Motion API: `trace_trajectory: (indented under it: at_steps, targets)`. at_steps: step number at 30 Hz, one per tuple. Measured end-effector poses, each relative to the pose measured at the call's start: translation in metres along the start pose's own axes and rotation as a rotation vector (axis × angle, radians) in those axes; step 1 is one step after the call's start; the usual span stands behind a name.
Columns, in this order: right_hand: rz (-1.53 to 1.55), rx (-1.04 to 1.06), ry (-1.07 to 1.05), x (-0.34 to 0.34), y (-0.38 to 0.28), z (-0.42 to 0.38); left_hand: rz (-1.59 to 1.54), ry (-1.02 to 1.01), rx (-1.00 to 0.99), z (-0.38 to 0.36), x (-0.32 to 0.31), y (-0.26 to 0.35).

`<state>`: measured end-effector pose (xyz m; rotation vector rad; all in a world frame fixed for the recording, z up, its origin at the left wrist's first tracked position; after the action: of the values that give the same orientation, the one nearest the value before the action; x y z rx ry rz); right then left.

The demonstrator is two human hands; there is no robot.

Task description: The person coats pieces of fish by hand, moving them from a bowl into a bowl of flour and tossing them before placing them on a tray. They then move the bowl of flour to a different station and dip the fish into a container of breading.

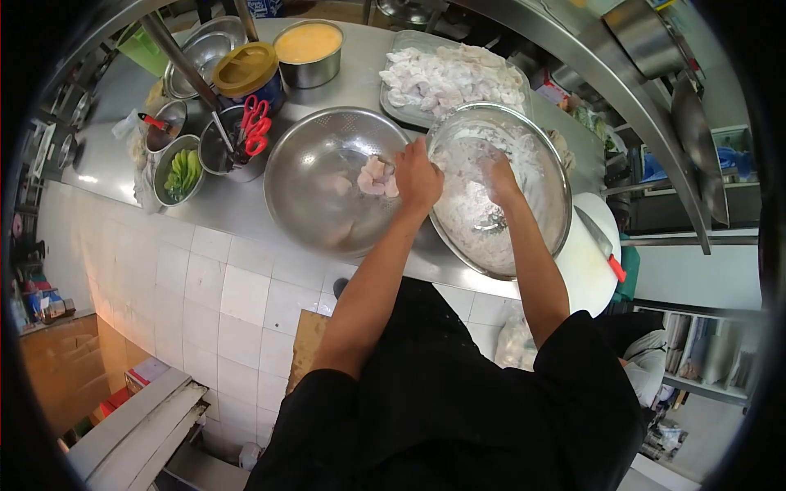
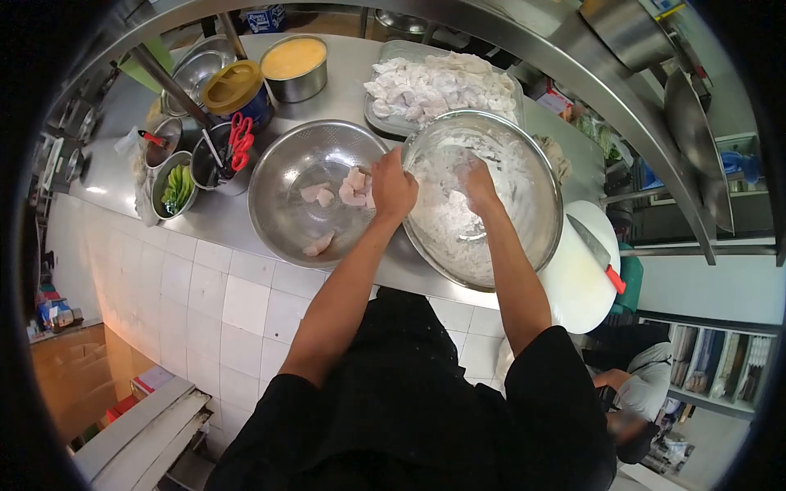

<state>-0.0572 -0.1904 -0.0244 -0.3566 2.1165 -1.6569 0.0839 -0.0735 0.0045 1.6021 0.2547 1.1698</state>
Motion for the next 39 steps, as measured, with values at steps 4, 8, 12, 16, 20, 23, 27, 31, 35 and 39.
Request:
trace_trajectory:
  at_steps: [4,8,12,16,20,23,27,31,35,39]
  targets:
    - [-1.360,0.730,-0.407,-0.037,0.036,0.011,-0.027,-0.068,0.052,0.002,-0.001,0.002]
    - [-1.754,0.857,-0.427,0.005,0.074,0.027,-0.036,-0.064,0.042,0.004,-0.008,-0.003]
    - [-1.359,0.510,-0.158,0.037,0.014,0.063,0.014,0.027,-0.067,0.004,-0.009,-0.005]
    - [-1.227,0.492,0.042,0.097,-0.012,0.100,0.011,0.014,-0.039,0.003,-0.007,-0.002]
    - [-1.085,0.375,-0.083,0.117,0.067,0.142,-0.015,-0.024,0.017,0.003,-0.006,-0.001]
    - [-2.001,0.139,-0.588,0.006,0.113,0.062,-0.020,-0.046,0.030,0.005,-0.007,-0.002]
    - [-1.780,0.682,-0.680,-0.019,0.064,-0.029,-0.007,-0.047,0.047,0.002,-0.005,-0.004]
    - [-1.906,0.730,-0.574,-0.012,0.041,0.009,-0.008,-0.050,0.043,0.001,-0.007,-0.003]
    - [-1.655,0.665,-0.612,-0.010,0.030,0.036,-0.021,-0.019,0.013,-0.001,-0.006,-0.004]
    - [-1.431,0.615,-0.387,0.074,0.035,0.135,-0.019,-0.030,0.050,-0.002,-0.002,-0.003]
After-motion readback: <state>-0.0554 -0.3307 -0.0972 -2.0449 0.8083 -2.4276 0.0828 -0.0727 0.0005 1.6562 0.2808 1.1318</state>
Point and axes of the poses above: each hand's wrist, its own z-axis towards the middle knuckle, its own x-axis out of the back of the hand, y = z × x, the point moved 9 cm from there along z, towards the middle knuckle, and after that the axes turned 12 degrees about x, right-handed, at the moved point
